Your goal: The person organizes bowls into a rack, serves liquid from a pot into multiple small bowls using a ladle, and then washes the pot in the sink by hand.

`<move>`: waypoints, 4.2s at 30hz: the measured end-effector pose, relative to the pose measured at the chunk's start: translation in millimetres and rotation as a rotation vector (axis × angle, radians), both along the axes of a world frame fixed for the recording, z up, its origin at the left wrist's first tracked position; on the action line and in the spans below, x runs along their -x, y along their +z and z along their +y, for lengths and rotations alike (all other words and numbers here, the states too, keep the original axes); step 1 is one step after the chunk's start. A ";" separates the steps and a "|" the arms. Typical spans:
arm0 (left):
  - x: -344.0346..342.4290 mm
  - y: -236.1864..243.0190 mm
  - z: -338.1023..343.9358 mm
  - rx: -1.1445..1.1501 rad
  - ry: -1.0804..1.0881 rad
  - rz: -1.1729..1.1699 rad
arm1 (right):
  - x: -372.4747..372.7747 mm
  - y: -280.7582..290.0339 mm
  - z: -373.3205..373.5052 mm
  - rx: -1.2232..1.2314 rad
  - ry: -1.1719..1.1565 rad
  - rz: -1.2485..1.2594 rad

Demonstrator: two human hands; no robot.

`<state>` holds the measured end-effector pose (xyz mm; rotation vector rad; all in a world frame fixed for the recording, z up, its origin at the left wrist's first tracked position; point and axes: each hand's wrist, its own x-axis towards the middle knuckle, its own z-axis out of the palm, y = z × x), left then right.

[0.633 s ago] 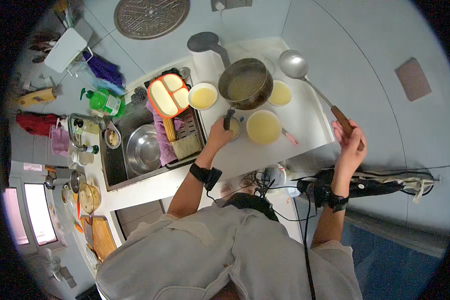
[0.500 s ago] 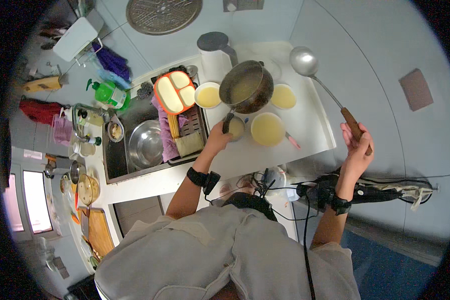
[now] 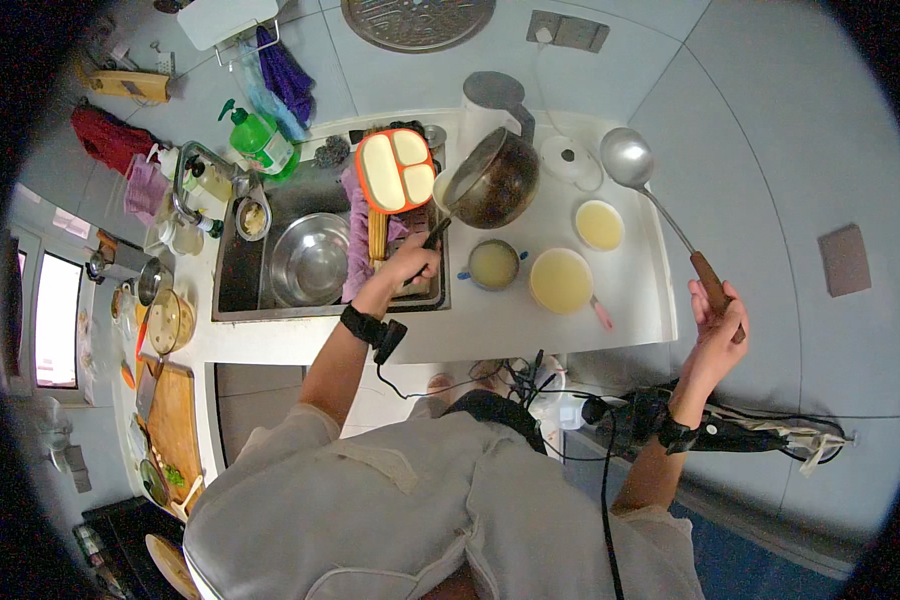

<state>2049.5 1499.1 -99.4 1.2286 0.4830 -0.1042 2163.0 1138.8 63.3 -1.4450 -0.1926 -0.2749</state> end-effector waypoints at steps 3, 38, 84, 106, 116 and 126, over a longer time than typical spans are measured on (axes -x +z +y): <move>-4.0 -7.9 16.1 0.091 -0.068 -0.045 | 3.1 1.0 6.9 0.003 0.020 0.002; -16.4 -37.5 10.7 1.043 0.062 -0.342 | 14.1 13.5 14.0 0.169 -0.042 -0.029; 103.3 104.5 4.8 -0.915 0.335 -0.015 | -84.3 -113.4 -10.2 0.063 0.018 0.209; 147.2 75.3 9.4 -0.922 0.460 0.070 | -90.4 -91.4 -11.0 0.155 0.016 0.129; 147.1 85.9 1.9 -0.839 0.458 0.118 | -79.9 -107.2 -10.7 0.213 0.031 0.124; 153.5 80.3 4.8 -0.859 0.464 0.113 | -76.7 -108.1 -10.1 0.219 0.024 0.068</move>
